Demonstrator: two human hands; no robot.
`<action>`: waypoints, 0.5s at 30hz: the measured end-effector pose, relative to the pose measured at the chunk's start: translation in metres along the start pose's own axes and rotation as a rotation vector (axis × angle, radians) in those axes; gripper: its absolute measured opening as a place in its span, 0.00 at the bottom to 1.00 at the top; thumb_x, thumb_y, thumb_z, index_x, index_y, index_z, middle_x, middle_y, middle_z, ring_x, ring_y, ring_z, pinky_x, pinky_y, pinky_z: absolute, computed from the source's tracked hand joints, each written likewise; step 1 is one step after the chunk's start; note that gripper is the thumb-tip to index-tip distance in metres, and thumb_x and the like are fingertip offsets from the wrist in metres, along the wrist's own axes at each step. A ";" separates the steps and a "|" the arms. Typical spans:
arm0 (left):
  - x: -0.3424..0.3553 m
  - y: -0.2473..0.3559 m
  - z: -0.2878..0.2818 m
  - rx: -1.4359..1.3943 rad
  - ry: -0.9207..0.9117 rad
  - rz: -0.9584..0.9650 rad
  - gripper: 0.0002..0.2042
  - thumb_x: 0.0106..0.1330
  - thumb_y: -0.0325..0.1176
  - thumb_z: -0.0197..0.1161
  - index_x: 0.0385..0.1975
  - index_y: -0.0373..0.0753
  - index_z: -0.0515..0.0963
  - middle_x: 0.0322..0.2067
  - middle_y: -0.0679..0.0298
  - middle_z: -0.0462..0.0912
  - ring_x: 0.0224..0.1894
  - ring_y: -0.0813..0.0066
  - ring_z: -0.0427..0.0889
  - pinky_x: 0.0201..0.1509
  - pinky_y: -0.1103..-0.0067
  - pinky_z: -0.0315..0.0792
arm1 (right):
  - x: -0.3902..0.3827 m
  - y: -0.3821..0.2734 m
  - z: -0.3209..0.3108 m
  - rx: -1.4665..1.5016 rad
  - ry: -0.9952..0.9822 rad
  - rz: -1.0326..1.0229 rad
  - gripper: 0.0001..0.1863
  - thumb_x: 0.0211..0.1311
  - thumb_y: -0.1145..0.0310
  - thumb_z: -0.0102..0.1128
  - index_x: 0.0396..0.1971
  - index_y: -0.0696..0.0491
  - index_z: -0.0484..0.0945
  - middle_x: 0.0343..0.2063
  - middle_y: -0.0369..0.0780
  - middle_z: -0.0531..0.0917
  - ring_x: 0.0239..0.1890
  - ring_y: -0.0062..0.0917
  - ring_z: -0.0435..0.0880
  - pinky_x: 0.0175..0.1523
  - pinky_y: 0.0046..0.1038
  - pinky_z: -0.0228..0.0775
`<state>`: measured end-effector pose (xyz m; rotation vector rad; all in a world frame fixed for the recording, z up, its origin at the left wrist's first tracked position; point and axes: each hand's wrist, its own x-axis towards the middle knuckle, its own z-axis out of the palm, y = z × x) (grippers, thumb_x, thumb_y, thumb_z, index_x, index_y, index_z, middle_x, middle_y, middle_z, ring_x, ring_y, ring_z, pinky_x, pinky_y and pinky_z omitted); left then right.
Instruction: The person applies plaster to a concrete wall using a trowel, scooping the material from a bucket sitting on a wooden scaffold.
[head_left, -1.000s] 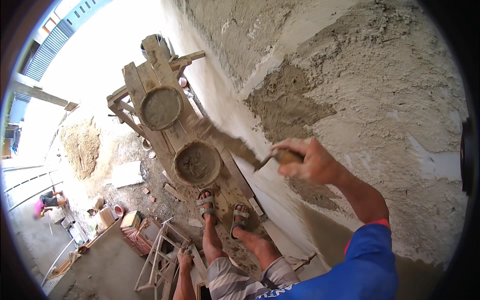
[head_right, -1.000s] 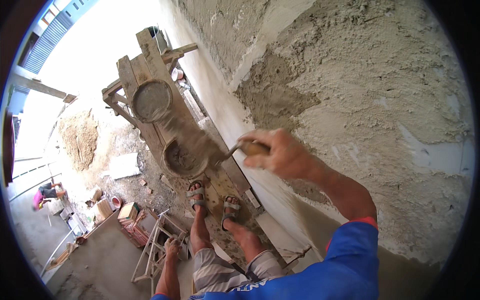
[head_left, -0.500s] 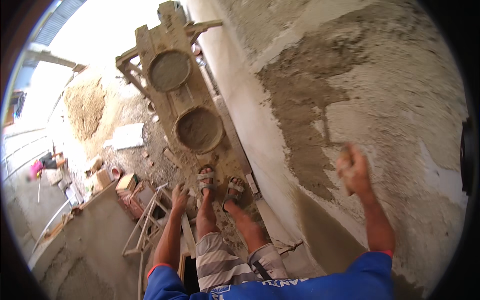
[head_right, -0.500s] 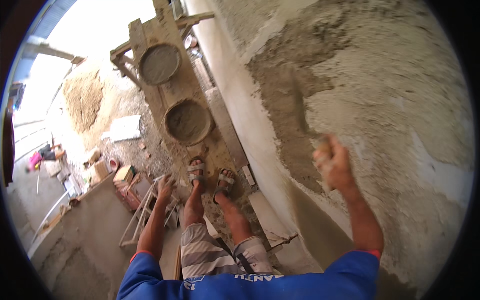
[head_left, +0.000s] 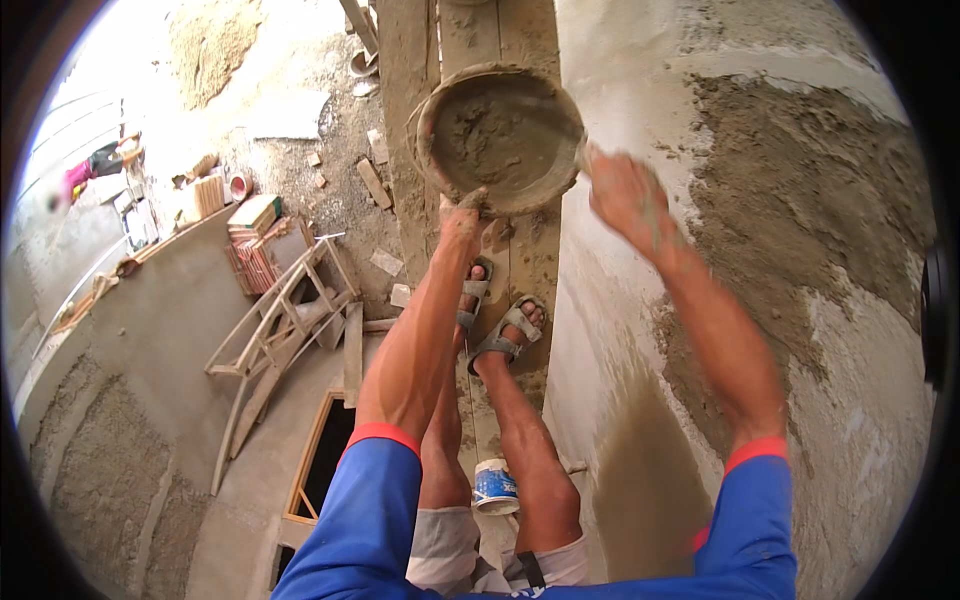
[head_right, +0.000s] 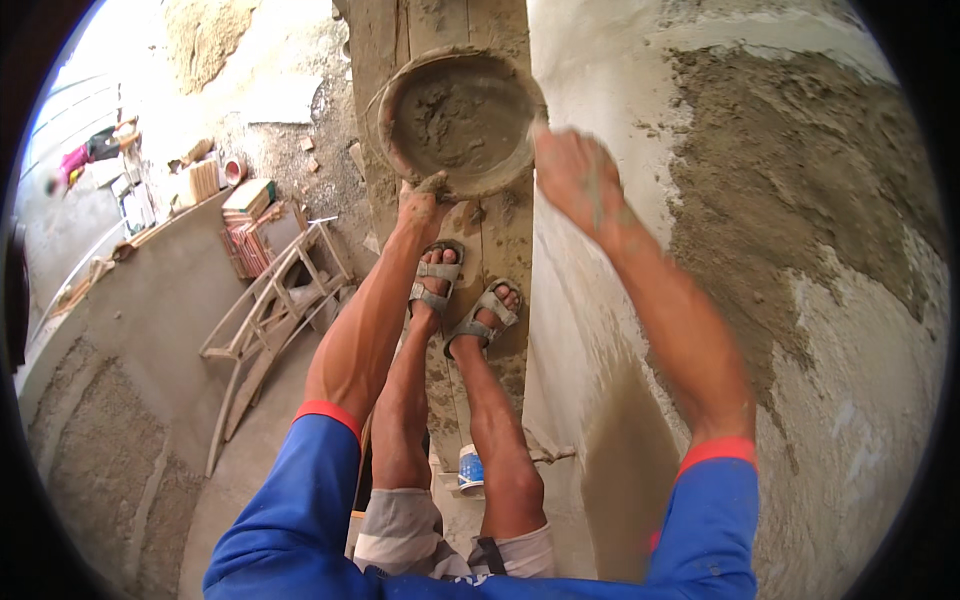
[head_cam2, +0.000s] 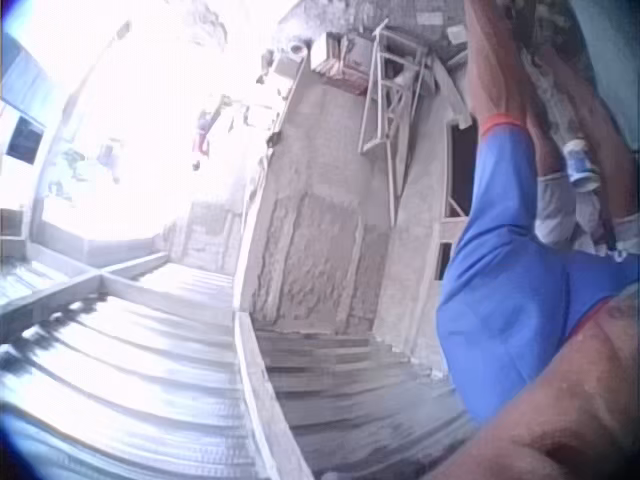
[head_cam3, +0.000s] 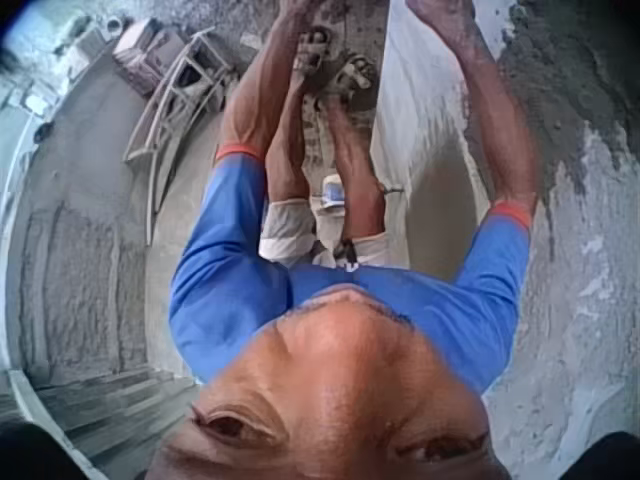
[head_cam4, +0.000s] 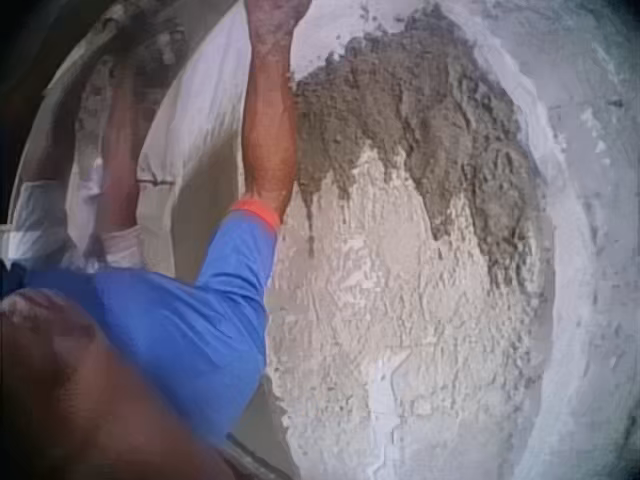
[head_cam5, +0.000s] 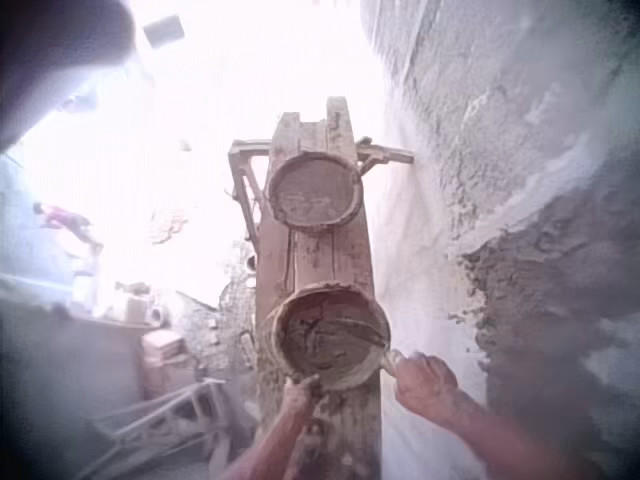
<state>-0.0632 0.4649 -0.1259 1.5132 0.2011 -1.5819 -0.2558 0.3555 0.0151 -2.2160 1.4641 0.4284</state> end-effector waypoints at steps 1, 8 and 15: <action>0.000 -0.002 0.010 -0.033 -0.044 0.022 0.16 0.61 0.23 0.59 0.49 0.40 0.68 0.40 0.58 0.78 0.41 0.65 0.79 0.46 0.65 0.79 | 0.022 0.007 0.001 -0.077 0.026 -0.002 0.06 0.55 0.75 0.51 0.32 0.55 0.77 0.24 0.51 0.82 0.30 0.45 0.84 0.37 0.41 0.77; 0.015 0.001 -0.016 0.160 -0.088 0.284 0.21 0.56 0.20 0.58 0.52 0.35 0.70 0.39 0.62 0.79 0.37 0.73 0.78 0.38 0.76 0.76 | 0.118 -0.058 0.017 -0.485 0.055 -0.383 0.07 0.54 0.74 0.53 0.22 0.52 0.81 0.25 0.40 0.84 0.33 0.31 0.85 0.33 0.35 0.75; 0.013 0.027 -0.060 0.226 -0.154 0.284 0.26 0.47 0.15 0.59 0.52 0.35 0.72 0.39 0.65 0.78 0.38 0.75 0.75 0.42 0.80 0.72 | 0.028 -0.085 0.053 -0.828 0.019 -0.539 0.13 0.51 0.69 0.57 0.38 0.54 0.82 0.23 0.38 0.81 0.28 0.29 0.83 0.26 0.35 0.74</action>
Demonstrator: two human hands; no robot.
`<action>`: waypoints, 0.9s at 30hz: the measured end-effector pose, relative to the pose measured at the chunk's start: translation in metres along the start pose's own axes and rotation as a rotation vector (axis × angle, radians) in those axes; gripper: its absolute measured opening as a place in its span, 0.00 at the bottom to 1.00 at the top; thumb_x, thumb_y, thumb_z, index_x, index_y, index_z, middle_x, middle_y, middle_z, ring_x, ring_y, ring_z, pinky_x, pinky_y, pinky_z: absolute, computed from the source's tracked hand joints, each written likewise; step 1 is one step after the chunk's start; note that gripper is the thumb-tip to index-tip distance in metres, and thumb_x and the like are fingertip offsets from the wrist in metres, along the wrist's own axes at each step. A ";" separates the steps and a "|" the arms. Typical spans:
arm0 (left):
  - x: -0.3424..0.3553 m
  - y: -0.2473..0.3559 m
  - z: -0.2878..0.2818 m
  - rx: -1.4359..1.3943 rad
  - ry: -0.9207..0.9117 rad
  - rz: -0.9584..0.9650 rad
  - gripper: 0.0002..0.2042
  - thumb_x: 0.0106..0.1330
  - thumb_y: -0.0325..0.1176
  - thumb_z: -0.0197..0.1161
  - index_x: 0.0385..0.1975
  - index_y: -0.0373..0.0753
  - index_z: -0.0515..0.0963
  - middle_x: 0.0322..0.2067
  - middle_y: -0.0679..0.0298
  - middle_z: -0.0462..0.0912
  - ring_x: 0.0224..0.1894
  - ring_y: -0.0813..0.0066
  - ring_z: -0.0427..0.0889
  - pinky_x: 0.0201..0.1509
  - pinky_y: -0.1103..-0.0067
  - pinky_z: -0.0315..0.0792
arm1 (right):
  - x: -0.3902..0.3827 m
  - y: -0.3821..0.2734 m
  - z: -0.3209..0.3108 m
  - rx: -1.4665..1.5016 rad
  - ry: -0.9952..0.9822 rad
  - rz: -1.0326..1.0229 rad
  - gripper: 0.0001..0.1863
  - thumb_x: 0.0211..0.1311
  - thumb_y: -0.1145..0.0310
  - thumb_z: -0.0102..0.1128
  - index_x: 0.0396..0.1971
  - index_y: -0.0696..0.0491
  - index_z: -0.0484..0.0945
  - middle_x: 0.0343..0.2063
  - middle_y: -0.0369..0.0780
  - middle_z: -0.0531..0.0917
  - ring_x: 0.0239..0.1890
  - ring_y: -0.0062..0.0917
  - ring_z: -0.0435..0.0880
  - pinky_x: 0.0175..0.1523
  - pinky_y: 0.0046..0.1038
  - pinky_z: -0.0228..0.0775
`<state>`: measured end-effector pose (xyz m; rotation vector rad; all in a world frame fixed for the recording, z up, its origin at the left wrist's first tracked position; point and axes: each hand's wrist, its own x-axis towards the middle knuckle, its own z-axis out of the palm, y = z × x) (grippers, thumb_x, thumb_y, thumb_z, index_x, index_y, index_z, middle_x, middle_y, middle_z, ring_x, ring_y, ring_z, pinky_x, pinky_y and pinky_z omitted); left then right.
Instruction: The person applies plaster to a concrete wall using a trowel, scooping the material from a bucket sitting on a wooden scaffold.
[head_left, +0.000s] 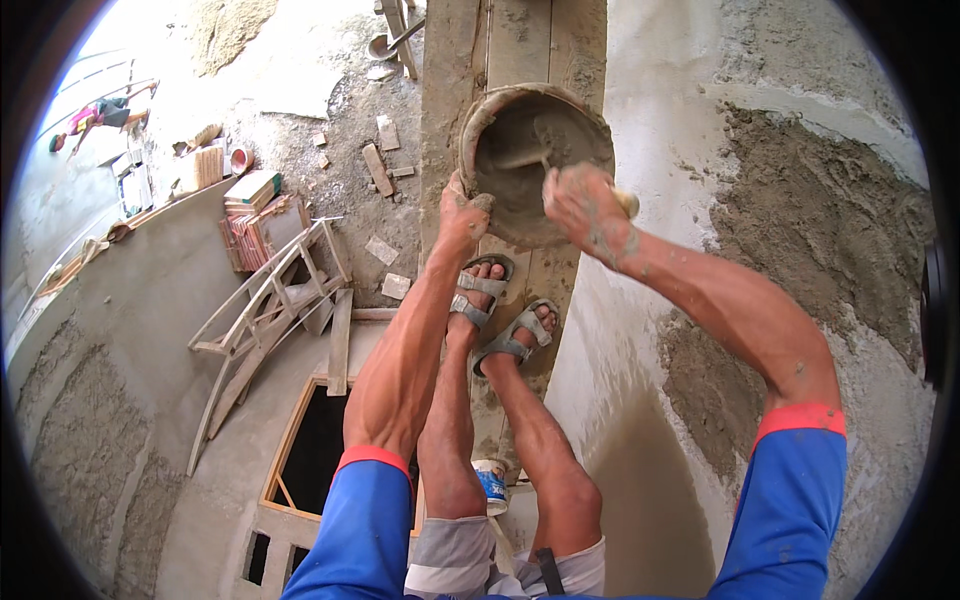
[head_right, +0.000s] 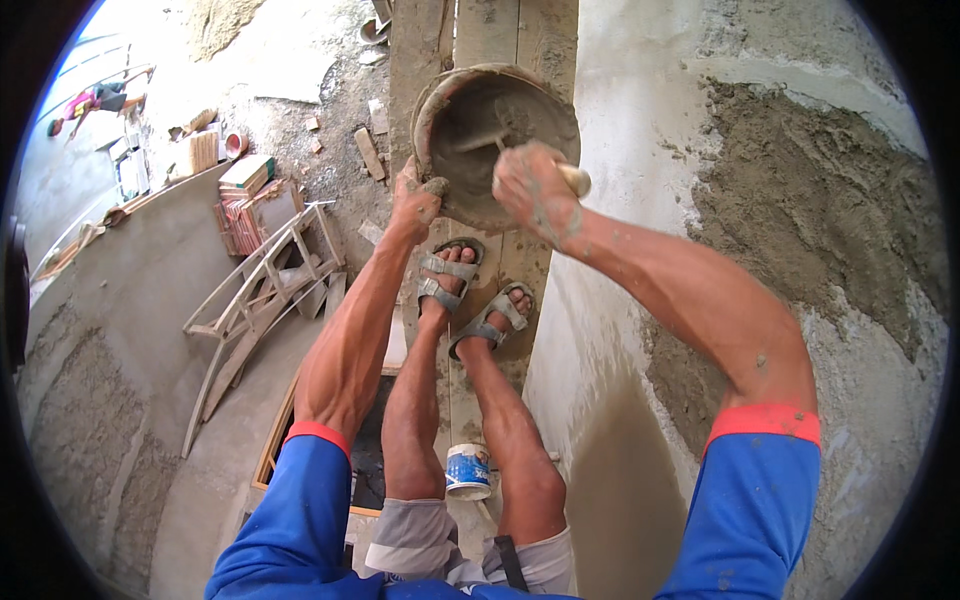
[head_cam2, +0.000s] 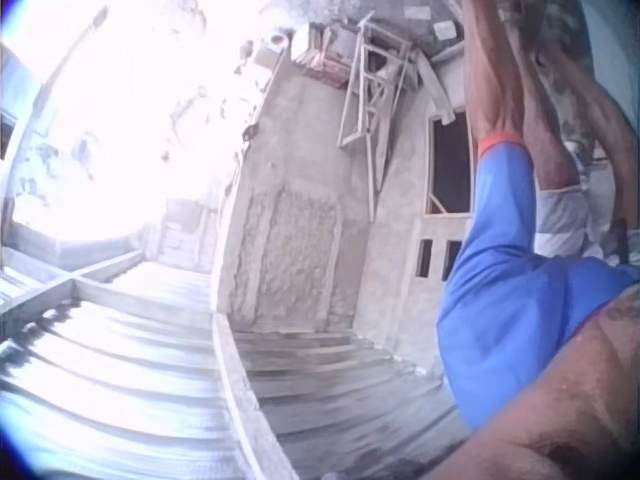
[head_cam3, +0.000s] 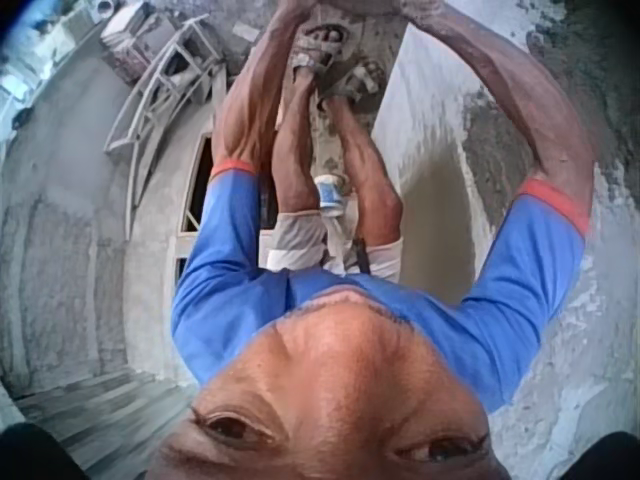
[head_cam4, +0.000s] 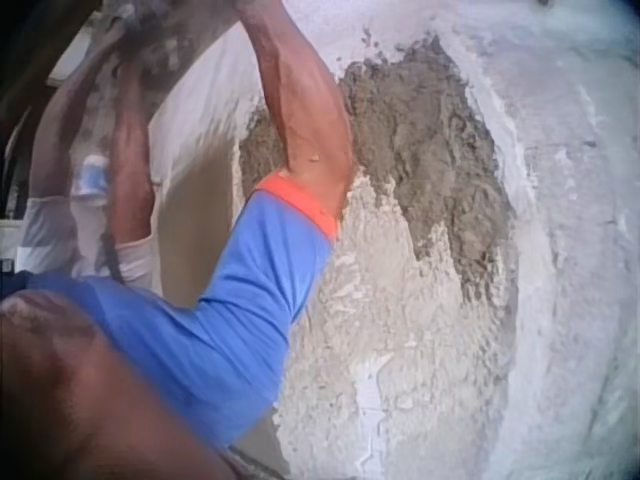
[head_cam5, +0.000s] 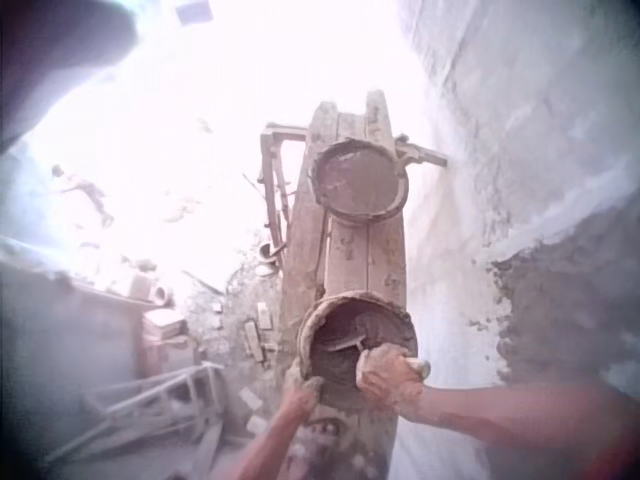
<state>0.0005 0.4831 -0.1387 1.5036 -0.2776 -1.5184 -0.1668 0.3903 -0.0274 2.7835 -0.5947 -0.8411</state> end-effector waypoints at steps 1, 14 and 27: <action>-0.002 0.001 -0.002 -0.002 -0.007 -0.001 0.26 0.47 0.15 0.59 0.52 0.35 0.72 0.39 0.65 0.78 0.38 0.75 0.75 0.42 0.80 0.72 | -0.014 -0.005 0.003 0.039 -0.035 -0.007 0.10 0.49 0.69 0.58 0.33 0.51 0.84 0.25 0.38 0.82 0.28 0.31 0.84 0.27 0.38 0.77; -0.046 -0.016 0.011 0.102 0.055 -0.074 0.28 0.53 0.16 0.58 0.57 0.36 0.67 0.38 0.64 0.76 0.34 0.77 0.73 0.31 0.82 0.71 | -0.091 0.032 0.024 0.699 -0.351 0.635 0.17 0.65 0.70 0.45 0.51 0.53 0.75 0.42 0.51 0.79 0.47 0.43 0.78 0.48 0.41 0.74; -0.092 -0.110 0.017 0.087 0.201 0.005 0.25 0.56 0.18 0.58 0.55 0.40 0.62 0.44 0.58 0.74 0.38 0.67 0.79 0.33 0.73 0.79 | -0.087 -0.105 0.082 1.186 0.023 0.607 0.21 0.52 0.67 0.58 0.48 0.54 0.74 0.30 0.54 0.82 0.34 0.51 0.82 0.41 0.47 0.75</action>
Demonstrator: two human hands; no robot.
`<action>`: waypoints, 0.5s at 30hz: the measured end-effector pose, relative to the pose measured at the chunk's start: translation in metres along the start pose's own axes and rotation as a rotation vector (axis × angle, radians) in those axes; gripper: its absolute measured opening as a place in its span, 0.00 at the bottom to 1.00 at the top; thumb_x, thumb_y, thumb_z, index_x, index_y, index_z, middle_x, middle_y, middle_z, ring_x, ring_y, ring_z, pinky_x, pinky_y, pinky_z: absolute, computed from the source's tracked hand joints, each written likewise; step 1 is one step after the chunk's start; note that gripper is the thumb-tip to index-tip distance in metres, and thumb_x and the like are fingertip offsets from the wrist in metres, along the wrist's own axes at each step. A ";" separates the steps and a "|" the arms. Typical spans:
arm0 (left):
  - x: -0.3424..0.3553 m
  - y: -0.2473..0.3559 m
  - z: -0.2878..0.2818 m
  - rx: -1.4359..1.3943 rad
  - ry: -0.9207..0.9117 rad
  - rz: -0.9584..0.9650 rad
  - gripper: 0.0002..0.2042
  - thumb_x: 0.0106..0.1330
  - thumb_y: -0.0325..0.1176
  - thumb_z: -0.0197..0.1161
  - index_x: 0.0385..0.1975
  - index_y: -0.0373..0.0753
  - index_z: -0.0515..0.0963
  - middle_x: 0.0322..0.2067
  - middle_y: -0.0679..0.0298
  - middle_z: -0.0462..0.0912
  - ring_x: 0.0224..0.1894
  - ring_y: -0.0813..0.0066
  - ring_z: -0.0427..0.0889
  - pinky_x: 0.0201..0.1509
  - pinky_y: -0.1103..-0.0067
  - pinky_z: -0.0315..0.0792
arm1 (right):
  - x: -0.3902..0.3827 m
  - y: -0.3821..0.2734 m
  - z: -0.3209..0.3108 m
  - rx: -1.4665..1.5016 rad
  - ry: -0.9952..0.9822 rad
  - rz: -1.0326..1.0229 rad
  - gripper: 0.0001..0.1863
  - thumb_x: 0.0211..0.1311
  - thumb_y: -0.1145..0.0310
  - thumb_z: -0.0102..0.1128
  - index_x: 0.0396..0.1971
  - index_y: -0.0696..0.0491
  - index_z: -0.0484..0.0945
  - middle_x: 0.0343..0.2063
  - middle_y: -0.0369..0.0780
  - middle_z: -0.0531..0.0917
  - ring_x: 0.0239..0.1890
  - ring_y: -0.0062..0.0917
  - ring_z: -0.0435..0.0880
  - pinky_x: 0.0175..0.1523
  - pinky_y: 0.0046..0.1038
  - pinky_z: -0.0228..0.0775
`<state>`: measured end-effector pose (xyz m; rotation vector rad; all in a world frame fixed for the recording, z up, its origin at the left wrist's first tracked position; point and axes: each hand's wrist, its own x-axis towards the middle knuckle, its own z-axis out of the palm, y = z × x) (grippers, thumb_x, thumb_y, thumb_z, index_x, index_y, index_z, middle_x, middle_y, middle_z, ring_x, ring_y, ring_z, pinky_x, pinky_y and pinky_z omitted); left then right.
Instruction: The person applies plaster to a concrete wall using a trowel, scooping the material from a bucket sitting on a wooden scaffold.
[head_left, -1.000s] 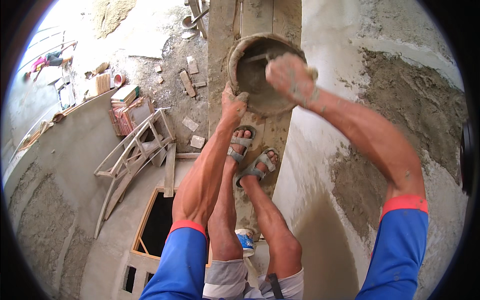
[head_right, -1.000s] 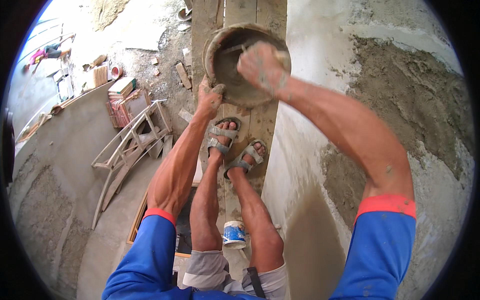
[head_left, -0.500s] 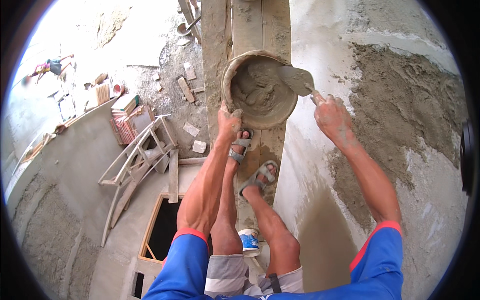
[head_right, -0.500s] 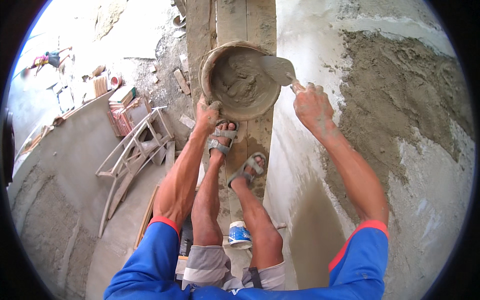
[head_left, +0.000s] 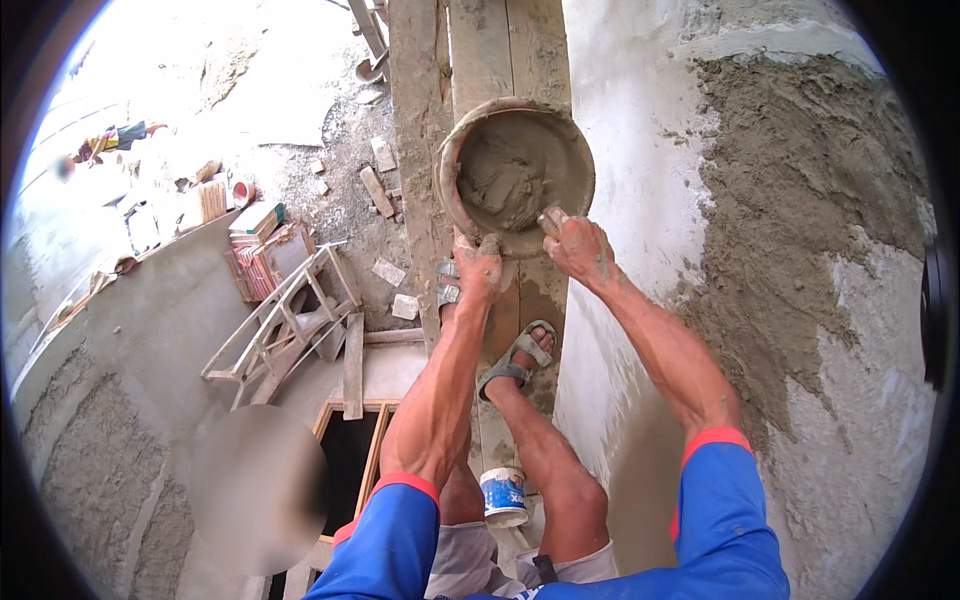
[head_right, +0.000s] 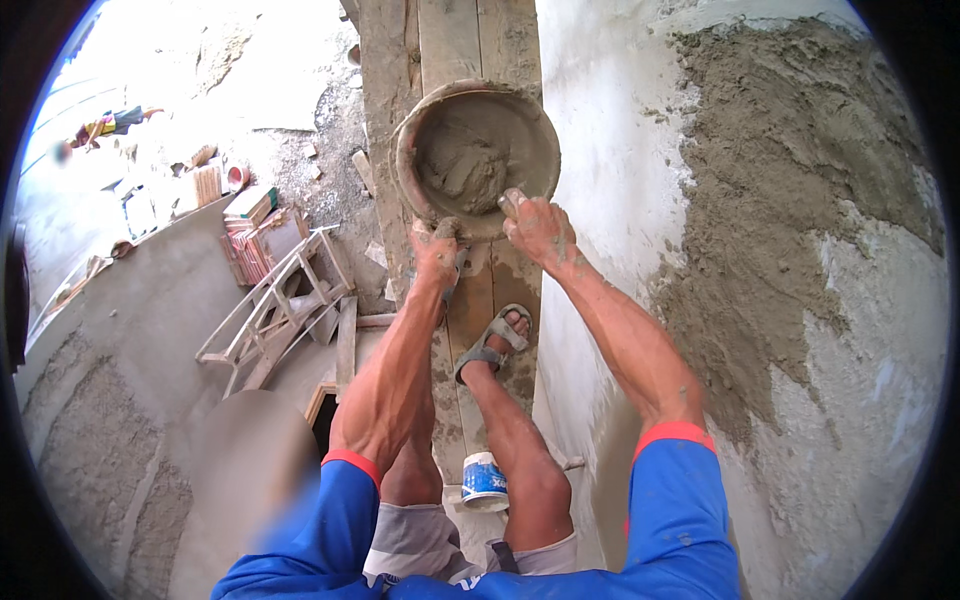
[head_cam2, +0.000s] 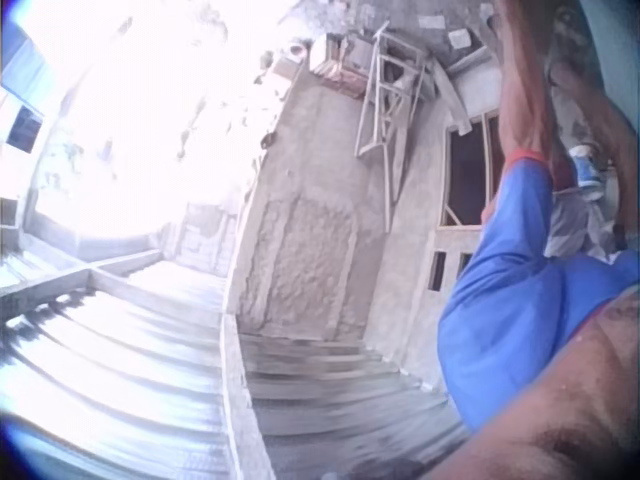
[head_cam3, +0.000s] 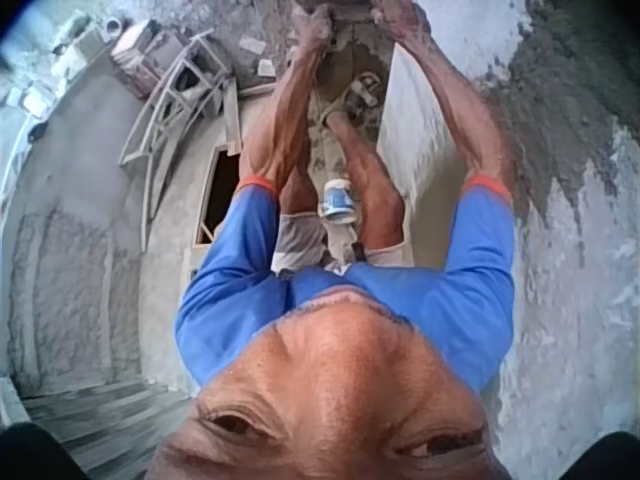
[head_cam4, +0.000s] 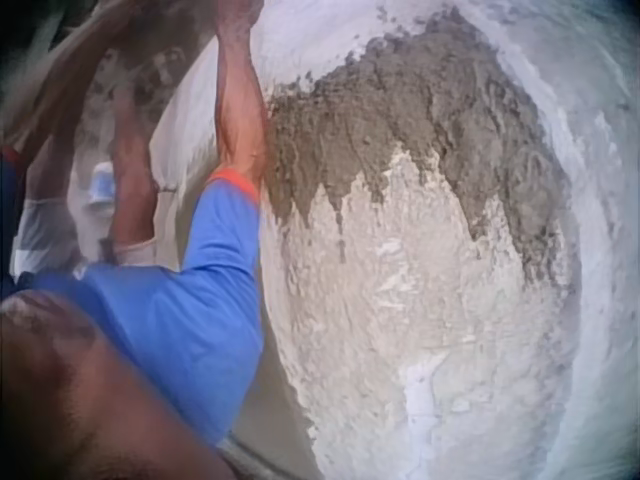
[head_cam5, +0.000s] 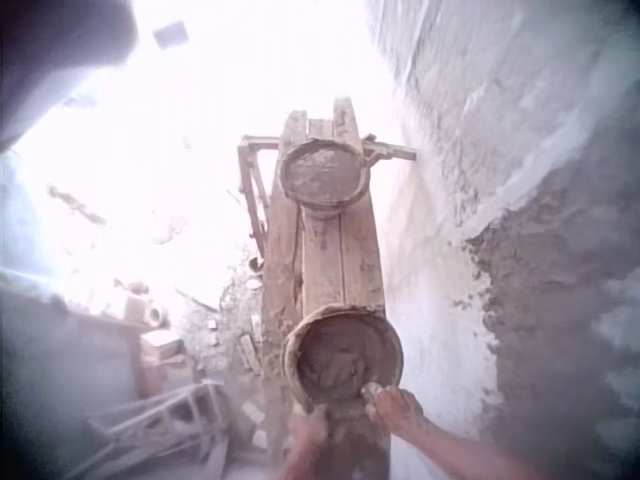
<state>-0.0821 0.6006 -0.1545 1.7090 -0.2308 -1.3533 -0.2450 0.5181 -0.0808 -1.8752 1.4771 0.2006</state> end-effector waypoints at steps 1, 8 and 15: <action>-0.006 0.001 0.002 -0.017 -0.037 0.013 0.26 0.56 0.18 0.58 0.55 0.39 0.62 0.44 0.58 0.74 0.38 0.67 0.79 0.33 0.72 0.79 | -0.004 0.001 0.003 0.048 -0.005 0.036 0.22 0.52 0.66 0.58 0.50 0.53 0.73 0.31 0.54 0.82 0.34 0.50 0.82 0.41 0.47 0.75; -0.021 -0.006 -0.026 -0.092 -0.041 -0.119 0.16 0.58 0.21 0.58 0.47 0.36 0.70 0.35 0.62 0.78 0.31 0.70 0.80 0.28 0.73 0.78 | -0.044 0.008 0.026 0.059 0.120 0.022 0.24 0.55 0.63 0.56 0.54 0.49 0.72 0.33 0.51 0.83 0.37 0.48 0.83 0.44 0.45 0.75; -0.033 0.012 -0.032 -0.188 -0.194 -0.139 0.20 0.60 0.26 0.64 0.52 0.37 0.68 0.38 0.64 0.79 0.38 0.76 0.79 0.35 0.78 0.76 | -0.049 0.022 0.040 -0.022 0.092 -0.007 0.17 0.56 0.61 0.56 0.44 0.52 0.71 0.30 0.51 0.82 0.35 0.49 0.82 0.42 0.46 0.75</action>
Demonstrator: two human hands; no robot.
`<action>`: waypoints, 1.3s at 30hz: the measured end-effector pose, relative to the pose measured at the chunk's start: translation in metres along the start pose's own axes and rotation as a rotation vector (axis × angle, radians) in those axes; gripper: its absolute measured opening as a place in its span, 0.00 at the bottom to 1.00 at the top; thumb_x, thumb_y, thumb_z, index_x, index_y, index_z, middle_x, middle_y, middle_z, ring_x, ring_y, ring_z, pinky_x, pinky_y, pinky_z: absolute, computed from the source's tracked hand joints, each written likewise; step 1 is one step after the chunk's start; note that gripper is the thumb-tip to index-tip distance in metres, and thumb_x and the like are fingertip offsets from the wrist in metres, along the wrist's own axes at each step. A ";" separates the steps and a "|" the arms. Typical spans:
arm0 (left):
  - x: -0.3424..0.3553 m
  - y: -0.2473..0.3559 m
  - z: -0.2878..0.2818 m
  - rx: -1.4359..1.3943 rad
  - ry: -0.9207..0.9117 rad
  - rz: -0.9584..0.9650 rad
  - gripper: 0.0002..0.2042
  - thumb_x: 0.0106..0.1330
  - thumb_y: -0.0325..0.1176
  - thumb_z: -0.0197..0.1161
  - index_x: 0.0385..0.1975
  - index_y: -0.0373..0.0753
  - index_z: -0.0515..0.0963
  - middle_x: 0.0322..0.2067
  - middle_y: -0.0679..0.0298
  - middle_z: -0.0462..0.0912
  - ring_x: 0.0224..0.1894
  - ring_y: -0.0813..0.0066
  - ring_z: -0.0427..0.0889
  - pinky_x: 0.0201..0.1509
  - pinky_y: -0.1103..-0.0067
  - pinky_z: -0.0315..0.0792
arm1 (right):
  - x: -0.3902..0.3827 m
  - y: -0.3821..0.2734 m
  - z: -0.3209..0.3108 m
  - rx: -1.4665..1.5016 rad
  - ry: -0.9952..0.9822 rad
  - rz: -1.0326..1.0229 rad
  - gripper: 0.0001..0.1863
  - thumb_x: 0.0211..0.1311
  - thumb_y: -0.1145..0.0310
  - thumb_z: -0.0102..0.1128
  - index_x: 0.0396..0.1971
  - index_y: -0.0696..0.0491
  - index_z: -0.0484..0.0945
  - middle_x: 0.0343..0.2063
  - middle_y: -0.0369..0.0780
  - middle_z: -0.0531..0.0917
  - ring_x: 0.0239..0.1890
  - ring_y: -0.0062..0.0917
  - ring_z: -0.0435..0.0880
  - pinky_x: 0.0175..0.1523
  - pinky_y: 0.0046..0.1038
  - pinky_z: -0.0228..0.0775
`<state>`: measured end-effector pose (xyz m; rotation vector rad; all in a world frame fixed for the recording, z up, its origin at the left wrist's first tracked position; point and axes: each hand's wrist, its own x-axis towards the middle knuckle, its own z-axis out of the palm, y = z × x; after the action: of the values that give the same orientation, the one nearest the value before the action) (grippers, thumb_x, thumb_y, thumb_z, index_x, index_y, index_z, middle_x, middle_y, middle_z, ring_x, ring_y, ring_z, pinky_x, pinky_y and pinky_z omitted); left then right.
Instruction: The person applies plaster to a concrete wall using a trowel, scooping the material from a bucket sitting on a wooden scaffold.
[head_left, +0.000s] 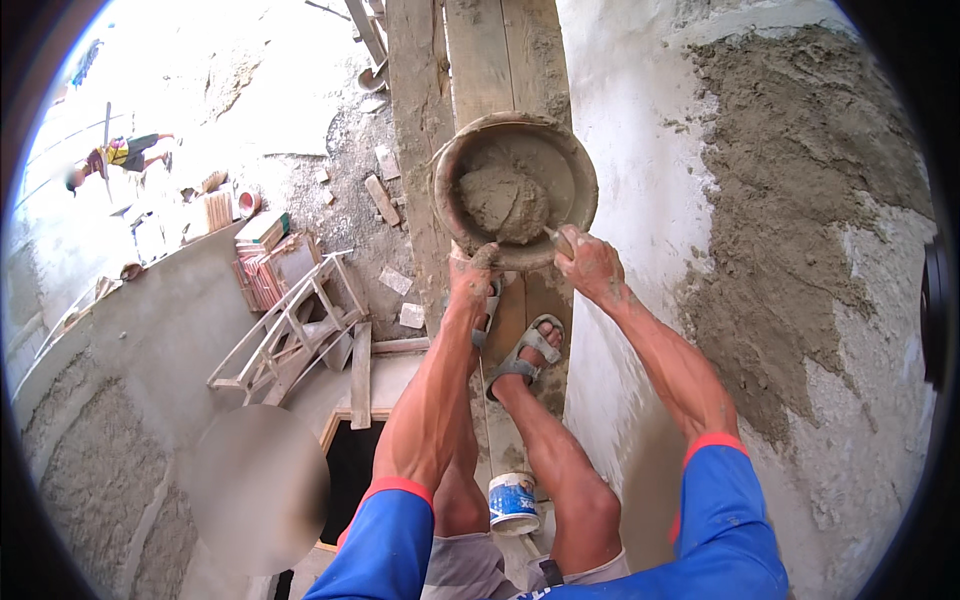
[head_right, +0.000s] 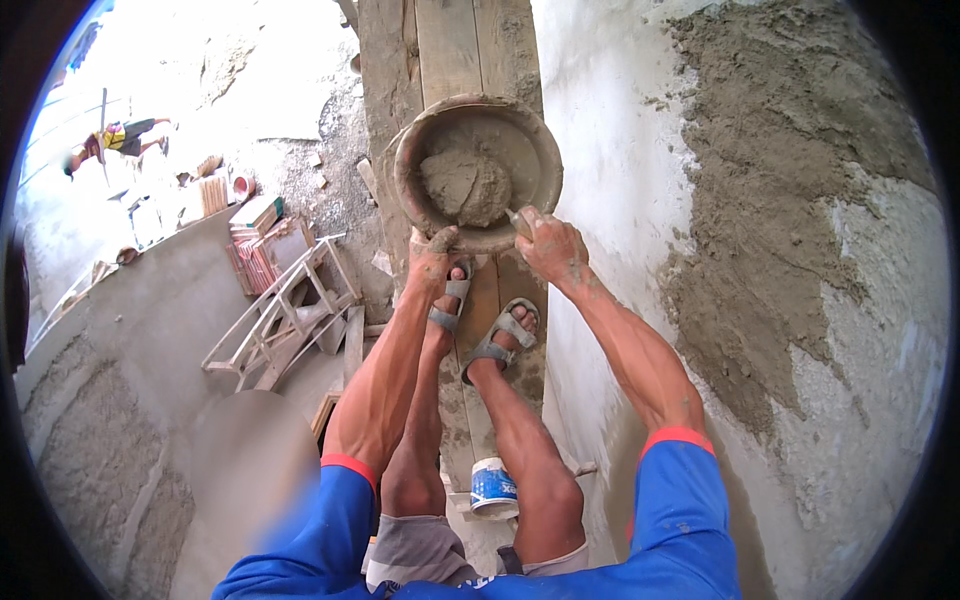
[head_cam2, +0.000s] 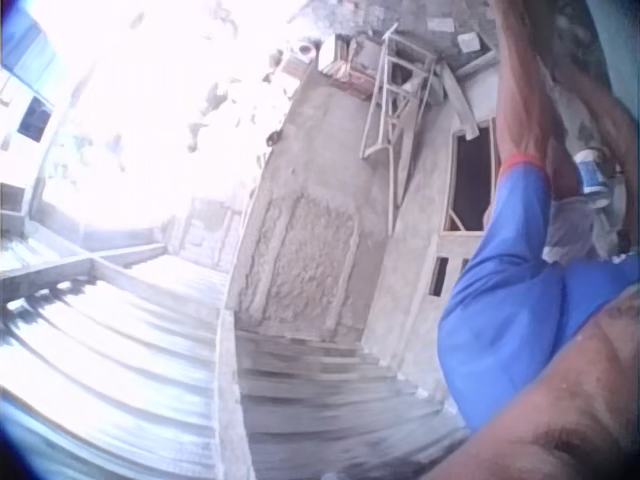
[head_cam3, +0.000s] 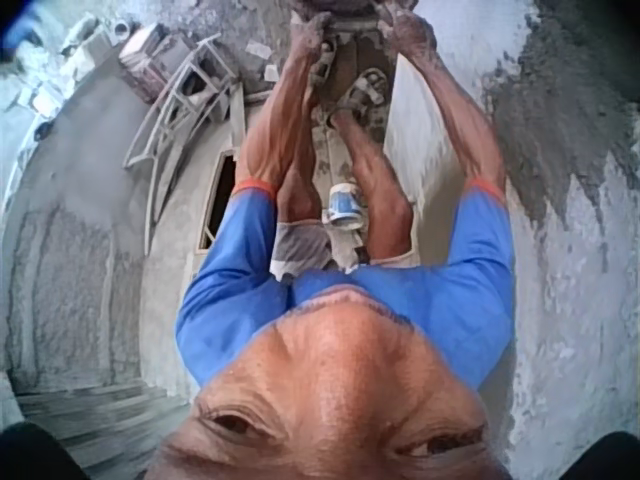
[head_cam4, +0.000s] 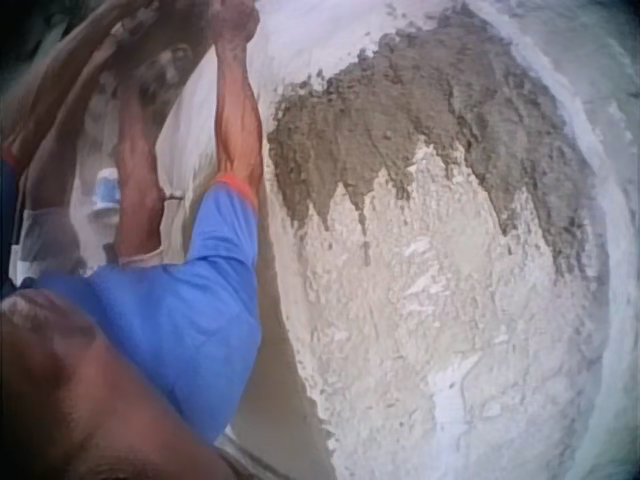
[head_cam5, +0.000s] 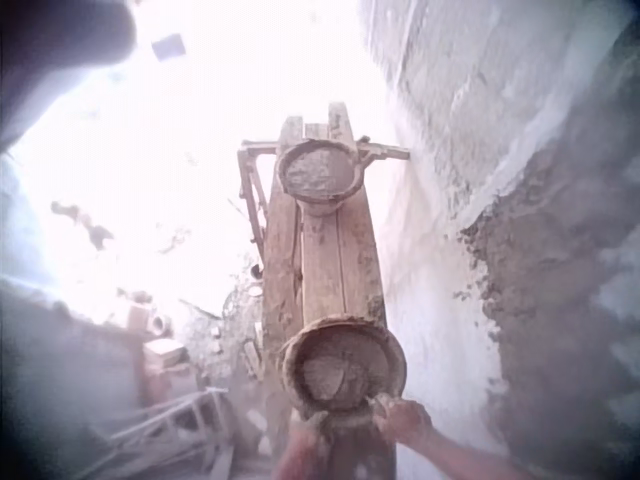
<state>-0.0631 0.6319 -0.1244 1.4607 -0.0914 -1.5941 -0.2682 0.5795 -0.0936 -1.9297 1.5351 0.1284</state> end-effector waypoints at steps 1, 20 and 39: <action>-0.002 0.001 -0.003 -0.017 -0.028 -0.002 0.21 0.61 0.26 0.64 0.53 0.37 0.67 0.39 0.63 0.79 0.38 0.75 0.79 0.33 0.78 0.77 | -0.005 0.001 0.001 0.006 -0.015 0.029 0.18 0.55 0.61 0.56 0.44 0.53 0.72 0.31 0.51 0.83 0.35 0.49 0.83 0.42 0.46 0.75; -0.195 0.111 0.053 0.886 -0.411 0.233 0.27 0.63 0.26 0.58 0.64 0.35 0.62 0.44 0.51 0.80 0.39 0.70 0.81 0.45 0.77 0.74 | -0.164 -0.071 -0.305 0.370 0.106 0.012 0.24 0.51 0.66 0.65 0.48 0.57 0.72 0.35 0.50 0.81 0.33 0.41 0.82 0.41 0.36 0.74; -0.208 -0.033 0.102 1.067 -0.820 0.103 0.25 0.61 0.39 0.58 0.58 0.36 0.66 0.45 0.42 0.78 0.47 0.44 0.77 0.51 0.59 0.72 | -0.243 -0.006 -0.347 0.462 0.306 0.512 0.27 0.59 0.67 0.59 0.59 0.59 0.69 0.38 0.45 0.81 0.36 0.31 0.81 0.43 0.32 0.75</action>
<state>-0.1954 0.7346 0.0392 1.3348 -1.6571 -2.0625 -0.4460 0.5935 0.2907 -1.2094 2.0241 -0.2934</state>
